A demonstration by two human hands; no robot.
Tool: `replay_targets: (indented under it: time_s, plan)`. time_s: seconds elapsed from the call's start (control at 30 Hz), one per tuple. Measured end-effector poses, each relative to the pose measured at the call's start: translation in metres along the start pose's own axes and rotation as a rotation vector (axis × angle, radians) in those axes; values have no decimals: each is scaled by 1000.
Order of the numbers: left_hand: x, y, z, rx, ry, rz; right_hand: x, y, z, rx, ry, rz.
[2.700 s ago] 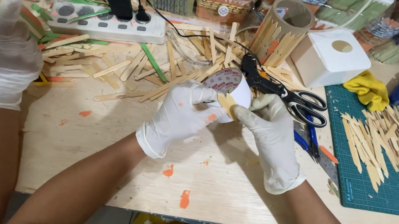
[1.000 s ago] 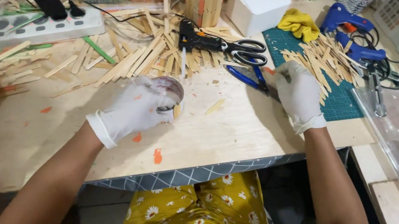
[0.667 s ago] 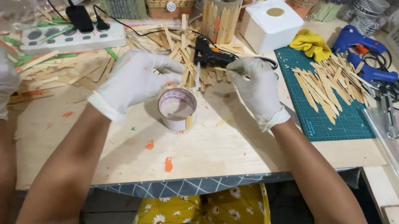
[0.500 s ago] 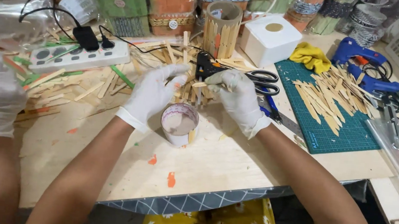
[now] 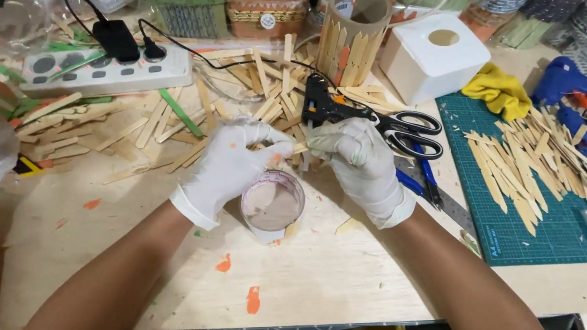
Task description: The person is assembling a craft project by gluing popsicle sticks onto a cylindrical base, trimming them with scissors, and using tape.
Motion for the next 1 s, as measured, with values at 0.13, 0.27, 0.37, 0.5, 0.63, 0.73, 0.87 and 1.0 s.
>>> replay_targets:
  time_s: [0.13, 0.27, 0.37, 0.5, 0.63, 0.73, 0.87, 1.0]
  plan:
    - [4, -3, 10, 60, -32, -31, -6, -4, 3, -36, -124, -14]
    - [9, -2, 11, 3, -43, 40, -4, -1, 20, -147, -199, 45]
    - [6, 3, -3, -52, -149, 248, -2, -8, 53, 42, -365, 116]
    - [-8, 25, -35, -63, -224, 403, -26, 7, 47, 304, -385, -63]
    - [-9, 26, -43, -46, -236, 501, -17, -11, 92, 327, -623, -316]
    - [-6, 23, -47, -5, -214, 474, -6, -8, 89, 269, -743, -433]
    - [5, 21, -50, 20, -199, 406, 13, -17, 105, 166, -899, -468]
    - [9, 19, -41, 25, -200, 384, 10, -24, 126, 29, -759, -325]
Point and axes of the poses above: each hand's wrist, its own y-axis towards the middle knuckle, its own x-axis out of the palm, z = x × y, the point moved 2 cm from there along y, towards the middle knuckle, and after that the axes turned 8 degrees about -y, right-handed, at the moved point
